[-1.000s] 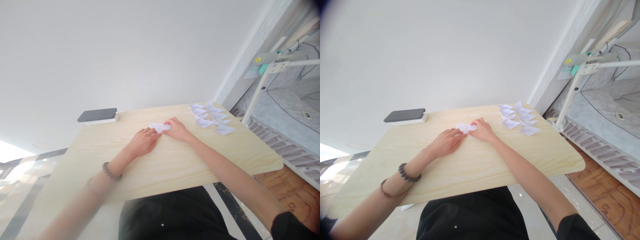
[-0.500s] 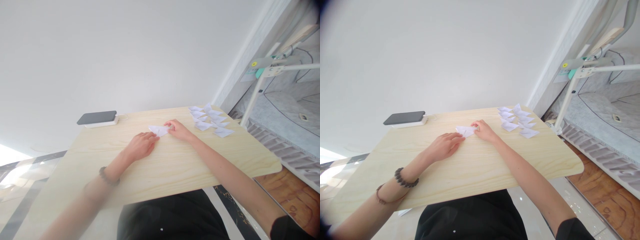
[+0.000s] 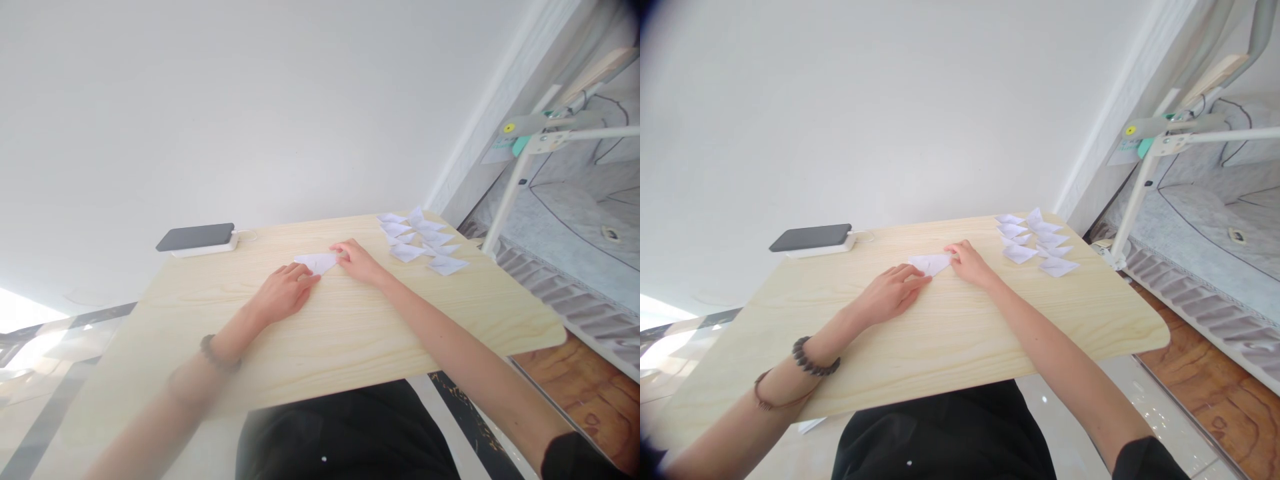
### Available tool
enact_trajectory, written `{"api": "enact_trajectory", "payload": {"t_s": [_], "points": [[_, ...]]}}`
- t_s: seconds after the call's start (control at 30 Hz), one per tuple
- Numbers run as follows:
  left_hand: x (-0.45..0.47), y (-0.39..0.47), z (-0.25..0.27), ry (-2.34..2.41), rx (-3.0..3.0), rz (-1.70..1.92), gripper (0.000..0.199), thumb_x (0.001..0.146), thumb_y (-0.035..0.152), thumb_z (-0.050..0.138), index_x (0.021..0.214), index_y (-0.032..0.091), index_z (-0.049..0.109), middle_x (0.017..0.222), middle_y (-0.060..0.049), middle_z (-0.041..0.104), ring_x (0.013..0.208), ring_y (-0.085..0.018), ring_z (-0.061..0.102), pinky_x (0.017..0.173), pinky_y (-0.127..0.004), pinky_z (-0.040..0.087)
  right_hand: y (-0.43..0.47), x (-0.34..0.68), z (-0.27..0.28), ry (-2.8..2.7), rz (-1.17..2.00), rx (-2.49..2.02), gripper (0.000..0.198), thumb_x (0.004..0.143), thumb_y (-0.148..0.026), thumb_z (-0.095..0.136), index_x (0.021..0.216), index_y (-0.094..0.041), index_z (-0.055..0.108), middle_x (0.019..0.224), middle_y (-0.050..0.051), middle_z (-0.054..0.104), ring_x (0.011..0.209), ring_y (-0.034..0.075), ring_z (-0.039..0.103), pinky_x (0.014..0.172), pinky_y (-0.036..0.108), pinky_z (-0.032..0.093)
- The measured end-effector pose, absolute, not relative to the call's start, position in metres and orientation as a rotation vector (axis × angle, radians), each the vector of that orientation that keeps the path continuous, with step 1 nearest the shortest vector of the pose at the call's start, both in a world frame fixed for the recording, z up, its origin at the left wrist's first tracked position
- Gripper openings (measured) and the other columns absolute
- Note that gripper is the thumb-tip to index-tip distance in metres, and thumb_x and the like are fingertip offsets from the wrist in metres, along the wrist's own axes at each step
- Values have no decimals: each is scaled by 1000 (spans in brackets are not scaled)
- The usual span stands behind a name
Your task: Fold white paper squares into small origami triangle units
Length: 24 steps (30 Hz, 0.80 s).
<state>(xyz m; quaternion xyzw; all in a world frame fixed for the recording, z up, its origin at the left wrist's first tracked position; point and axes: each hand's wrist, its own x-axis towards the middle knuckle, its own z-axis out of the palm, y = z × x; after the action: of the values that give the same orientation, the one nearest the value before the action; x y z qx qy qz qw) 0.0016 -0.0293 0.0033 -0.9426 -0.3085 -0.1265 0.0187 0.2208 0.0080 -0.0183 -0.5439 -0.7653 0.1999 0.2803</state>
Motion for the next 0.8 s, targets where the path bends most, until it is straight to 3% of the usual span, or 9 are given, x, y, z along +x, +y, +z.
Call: {"api": "enact_trajectory", "payload": {"t_s": [0.1,0.17,0.37,0.57,0.8], "points": [[1,-26,1,-983,-2960,-465,31,86,20,35,111,23,54,103,-7,53,94,-19,49,83,-36,41,4,213,-23,-2147,323,-1513,40,78,-40,50,112,-21,52,107,8,47,98,20,50,88,36,37],[0,-21,-1,-1031,-2984,-535,29,87,22,34,108,22,55,102,-7,54,95,-18,49,85,-34,40,1,209,-24,-2199,245,-1527,41,77,-44,50,112,-23,52,108,8,47,99,21,50,88,38,35],[-6,-7,-11,-1414,-2753,-646,36,86,36,36,116,18,45,113,-10,49,106,-23,43,87,-42,37,1,209,-23,-2225,255,-1477,41,75,-46,52,110,-24,52,111,7,47,104,20,47,90,38,33],[-6,-5,-14,-1413,-2744,-580,37,84,41,39,114,21,49,107,-9,49,100,-24,44,84,-43,37,-2,210,-20,-2243,317,-1293,40,75,-40,55,110,-21,51,106,6,49,103,19,45,90,34,36],[-5,-4,-15,-1428,-2766,-649,38,83,41,41,113,19,48,107,-9,49,98,-23,44,84,-41,37,-8,209,-15,-2300,180,-1285,40,78,-39,51,114,-21,50,110,8,45,103,21,45,89,36,37]]}}
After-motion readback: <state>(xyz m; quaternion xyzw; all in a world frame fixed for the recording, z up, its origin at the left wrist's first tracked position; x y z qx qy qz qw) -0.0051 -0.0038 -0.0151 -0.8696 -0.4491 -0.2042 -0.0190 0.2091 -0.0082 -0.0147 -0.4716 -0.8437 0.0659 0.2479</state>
